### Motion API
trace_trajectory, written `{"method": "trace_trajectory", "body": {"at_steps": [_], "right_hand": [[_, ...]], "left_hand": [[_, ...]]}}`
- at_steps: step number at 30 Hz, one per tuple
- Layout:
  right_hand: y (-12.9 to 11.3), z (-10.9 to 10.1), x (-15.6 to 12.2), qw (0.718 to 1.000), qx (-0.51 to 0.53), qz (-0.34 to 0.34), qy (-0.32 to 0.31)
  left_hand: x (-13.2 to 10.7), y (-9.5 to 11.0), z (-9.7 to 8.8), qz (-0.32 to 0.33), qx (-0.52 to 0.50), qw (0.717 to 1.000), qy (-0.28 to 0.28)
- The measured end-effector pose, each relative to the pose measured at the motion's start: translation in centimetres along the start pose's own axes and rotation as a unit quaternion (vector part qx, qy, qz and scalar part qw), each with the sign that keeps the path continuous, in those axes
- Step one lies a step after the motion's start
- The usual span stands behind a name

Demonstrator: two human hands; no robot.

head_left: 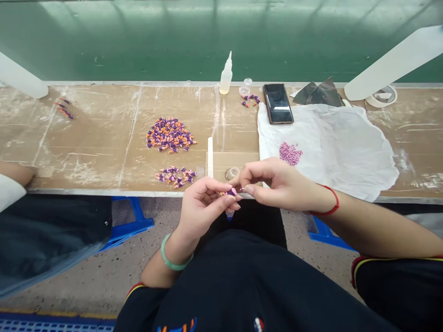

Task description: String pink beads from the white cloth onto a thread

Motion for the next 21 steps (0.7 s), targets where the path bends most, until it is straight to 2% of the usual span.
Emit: {"method": "trace_trajectory", "body": {"at_steps": [8,21], "right_hand": [[-1.4,-0.4,-0.4,1.000,-0.023,-0.021,-0.004],[-2.5,-0.2,-0.6,0.998,-0.032,-0.056,0.010]], "left_hand": [[-0.7,0.1,0.5,0.035,-0.016,0.999,-0.009],[-1.2,0.4,1.0,0.103,0.028,0.994,-0.035]]}}
Point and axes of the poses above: each hand's wrist, its own x-axis towards the middle knuckle, its own z-axis out of the palm, y = z × x, the point moved 1 cm from there along x, towards the middle knuckle, and after that the axes turned 11 degrees about -x, right-handed, at the moved point
